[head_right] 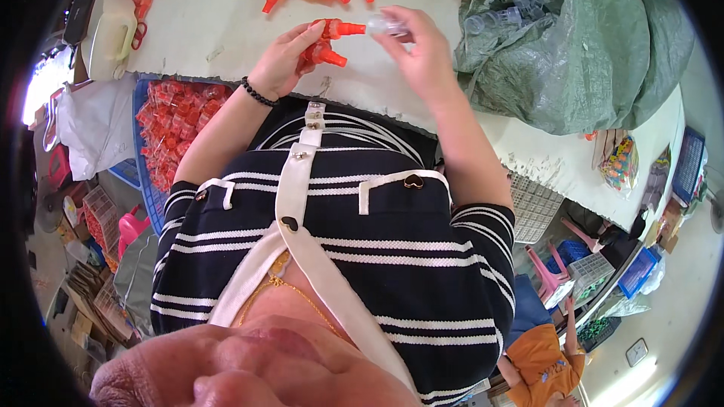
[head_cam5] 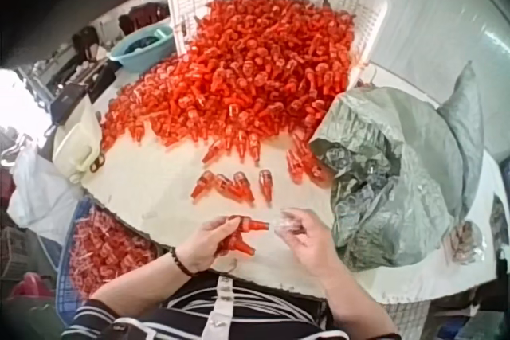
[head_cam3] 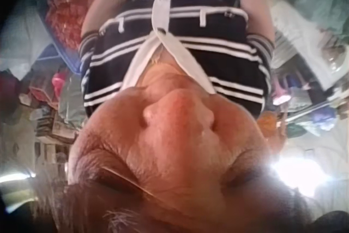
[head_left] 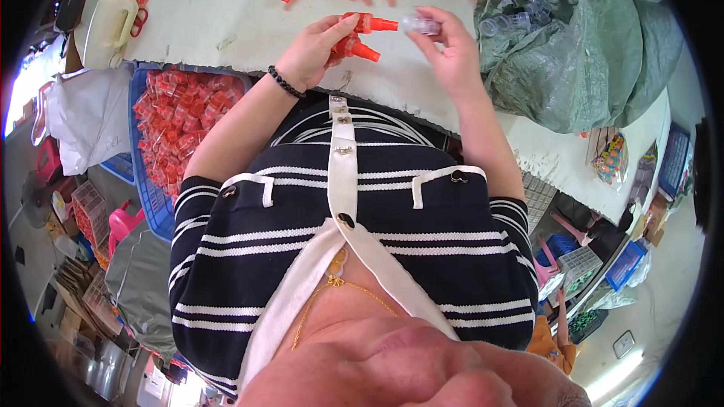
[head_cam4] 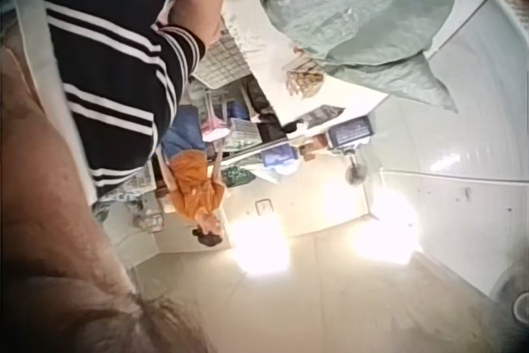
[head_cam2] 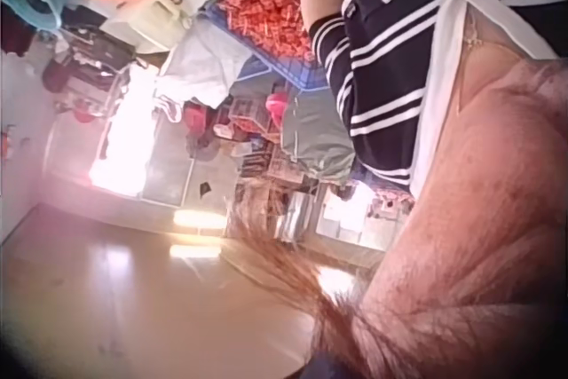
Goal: Sorting and inspecting small red plastic components into various containers on a workbench.
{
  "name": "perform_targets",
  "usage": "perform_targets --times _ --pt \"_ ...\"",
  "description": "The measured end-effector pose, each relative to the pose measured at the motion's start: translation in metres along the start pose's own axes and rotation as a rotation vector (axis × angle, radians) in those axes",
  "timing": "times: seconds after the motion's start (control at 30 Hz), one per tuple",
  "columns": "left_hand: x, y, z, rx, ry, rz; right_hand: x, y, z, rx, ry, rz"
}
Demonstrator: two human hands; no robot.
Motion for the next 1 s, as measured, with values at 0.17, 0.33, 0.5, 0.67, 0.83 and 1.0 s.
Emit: perform_targets --times 0.17,0.33,0.5,0.67,0.83,1.0 --pt "-0.004 0.008 -0.01 -0.011 0.014 0.042 0.045 -0.003 -0.019 0.104 0.015 0.229" --pt "-0.008 0.009 -0.014 -0.034 -0.048 -0.069 0.045 -0.003 -0.024 0.108 -0.009 0.226" --pt "-0.037 0.02 -0.034 0.123 -0.419 -0.526 0.003 0.006 -0.051 0.256 -0.648 -0.233" --pt "-0.052 0.04 -0.054 0.218 -1.106 -1.029 -0.013 0.016 -0.057 0.38 -0.772 -0.444" --pt "-0.031 0.01 -0.025 0.109 -0.599 -0.594 -0.021 0.001 -0.021 0.297 -0.336 -0.248" --pt "-0.018 -0.006 0.01 -0.059 -0.177 -0.233 -0.042 -0.015 0.076 -0.096 0.829 0.1"
Point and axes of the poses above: each hand's wrist, its own y-axis away from the middle knuckle, its own z-axis out of the back of the hand, x = y × z, the point moved 8 cm from there along -y, towards the middle knuckle, and after that the axes turned 15 degrees about y, right-handed, at the moved point
